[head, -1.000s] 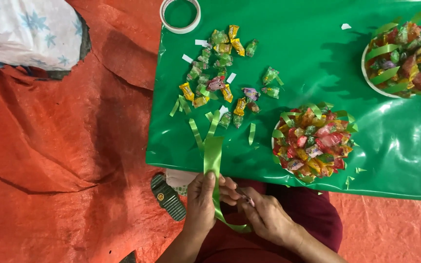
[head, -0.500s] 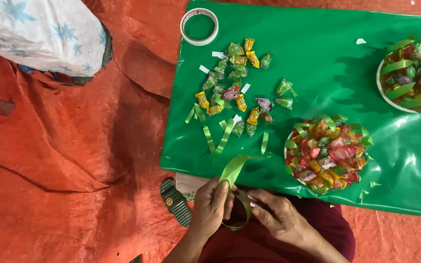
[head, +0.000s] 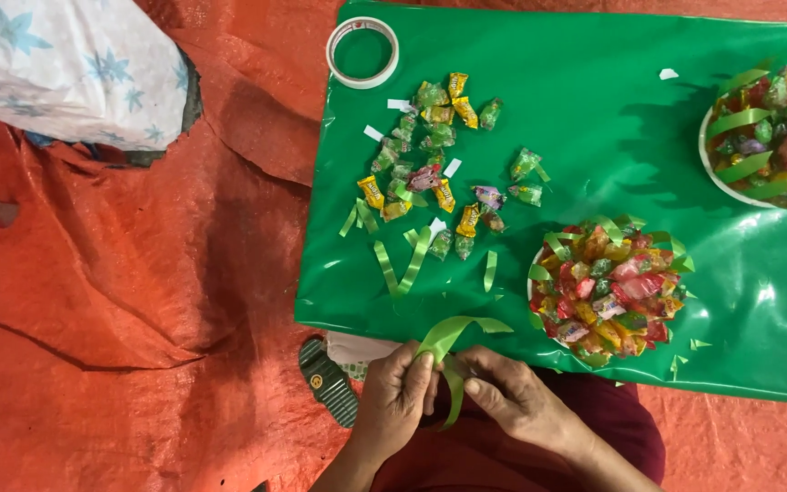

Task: The person sits on the floor and decorates a candy bouquet by cutting green ribbons with a utility knife and attaching them to the candy arrangement. They repeatedly cut ribbon pieces and secure them to the bouquet, adjusting the placement of the ribbons throughout the process.

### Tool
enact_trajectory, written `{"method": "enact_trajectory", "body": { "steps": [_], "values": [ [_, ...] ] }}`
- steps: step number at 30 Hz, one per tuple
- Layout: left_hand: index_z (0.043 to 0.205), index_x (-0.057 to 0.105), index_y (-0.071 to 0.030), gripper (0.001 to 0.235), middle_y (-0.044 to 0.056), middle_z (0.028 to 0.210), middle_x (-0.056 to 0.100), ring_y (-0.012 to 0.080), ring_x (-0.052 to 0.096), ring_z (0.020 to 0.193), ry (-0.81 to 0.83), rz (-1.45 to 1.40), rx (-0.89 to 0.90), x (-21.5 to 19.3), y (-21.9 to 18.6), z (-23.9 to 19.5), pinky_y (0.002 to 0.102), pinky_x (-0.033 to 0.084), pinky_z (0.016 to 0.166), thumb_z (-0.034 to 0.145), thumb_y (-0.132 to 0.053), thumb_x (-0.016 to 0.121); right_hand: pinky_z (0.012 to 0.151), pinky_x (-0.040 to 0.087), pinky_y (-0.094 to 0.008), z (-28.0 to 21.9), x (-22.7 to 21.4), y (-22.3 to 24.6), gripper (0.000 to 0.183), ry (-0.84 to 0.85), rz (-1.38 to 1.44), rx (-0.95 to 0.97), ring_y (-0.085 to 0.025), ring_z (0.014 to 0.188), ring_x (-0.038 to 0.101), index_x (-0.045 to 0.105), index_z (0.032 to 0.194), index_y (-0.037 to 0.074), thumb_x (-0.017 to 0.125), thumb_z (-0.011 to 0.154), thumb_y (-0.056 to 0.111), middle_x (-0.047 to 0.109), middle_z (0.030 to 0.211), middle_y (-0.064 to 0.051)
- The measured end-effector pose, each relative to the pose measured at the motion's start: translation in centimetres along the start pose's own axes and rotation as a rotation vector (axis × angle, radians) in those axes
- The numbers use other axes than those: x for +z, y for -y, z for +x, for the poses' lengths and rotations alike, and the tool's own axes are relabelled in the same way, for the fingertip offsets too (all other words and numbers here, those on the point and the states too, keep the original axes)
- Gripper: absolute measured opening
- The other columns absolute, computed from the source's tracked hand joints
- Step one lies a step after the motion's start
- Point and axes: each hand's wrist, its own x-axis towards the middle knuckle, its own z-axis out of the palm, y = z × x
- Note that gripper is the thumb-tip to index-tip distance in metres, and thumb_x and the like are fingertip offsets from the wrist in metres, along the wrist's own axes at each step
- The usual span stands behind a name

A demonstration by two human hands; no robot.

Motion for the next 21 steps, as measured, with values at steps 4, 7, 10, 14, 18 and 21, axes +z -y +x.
{"method": "enact_trajectory", "body": {
  "steps": [4, 7, 10, 14, 18, 21],
  "values": [
    [0.085, 0.058, -0.010, 0.033, 0.001, 0.055, 0.055, 0.0122, 0.054, 0.048, 0.027, 0.056, -0.018, 0.1, 0.3, -0.1, 0.029, 0.047, 0.050, 0.109, -0.027, 0.047, 0.061, 0.045, -0.029, 0.4, 0.0, -0.3, 0.039, 0.038, 0.091, -0.027, -0.012, 0.068, 0.052, 0.069, 0.110, 0.010, 0.052, 0.102, 0.045, 0.058, 0.079, 0.001],
    [0.083, 0.056, -0.011, 0.034, 0.000, 0.057, 0.056, 0.0129, 0.056, 0.049, 0.053, 0.089, -0.012, 0.3, 0.5, 0.0, 0.029, 0.047, 0.049, 0.109, -0.029, 0.046, 0.053, 0.038, -0.028, 0.4, 0.1, -1.1, 0.034, 0.051, 0.135, -0.006, -0.011, 0.058, 0.042, 0.062, 0.095, 0.011, 0.054, 0.103, 0.043, 0.046, 0.069, 0.003],
    [0.081, 0.054, -0.012, 0.034, 0.000, 0.057, 0.056, 0.0133, 0.057, 0.050, 0.064, 0.115, 0.012, 0.3, 0.6, 0.1, 0.030, 0.047, 0.050, 0.110, -0.029, 0.046, 0.051, 0.036, -0.029, 0.4, 0.2, -1.6, 0.034, 0.059, 0.175, 0.021, -0.010, 0.056, 0.040, 0.059, 0.088, 0.011, 0.055, 0.104, 0.040, 0.042, 0.066, 0.003],
    [0.079, 0.053, -0.013, 0.033, -0.001, 0.058, 0.054, 0.0134, 0.054, 0.050, 0.066, 0.149, 0.016, 0.1, 1.3, 0.0, 0.031, 0.045, 0.050, 0.109, -0.026, 0.048, 0.048, 0.038, -0.028, 0.5, 0.3, -2.5, 0.035, 0.080, 0.241, 0.091, -0.010, 0.053, 0.041, 0.063, 0.096, 0.008, 0.055, 0.103, 0.041, 0.042, 0.065, 0.002],
    [0.081, 0.053, -0.013, 0.030, -0.002, 0.058, 0.056, 0.0145, 0.055, 0.050, 0.075, 0.211, -0.035, -0.1, 1.4, 0.4, 0.033, 0.043, 0.049, 0.108, -0.025, 0.049, 0.046, 0.036, -0.028, 0.9, 0.1, -2.3, 0.034, 0.093, 0.294, 0.112, -0.010, 0.052, 0.041, 0.065, 0.099, 0.007, 0.056, 0.102, 0.040, 0.041, 0.065, 0.003],
    [0.081, 0.051, -0.012, 0.030, -0.001, 0.057, 0.055, 0.0148, 0.054, 0.049, 0.100, 0.222, -0.030, 0.0, 1.2, 0.8, 0.033, 0.041, 0.047, 0.108, -0.024, 0.048, 0.044, 0.033, -0.027, 1.0, 0.0, -2.7, 0.034, 0.098, 0.345, 0.088, -0.010, 0.050, 0.038, 0.060, 0.093, 0.007, 0.056, 0.103, 0.040, 0.038, 0.063, 0.003]
  ]
}}
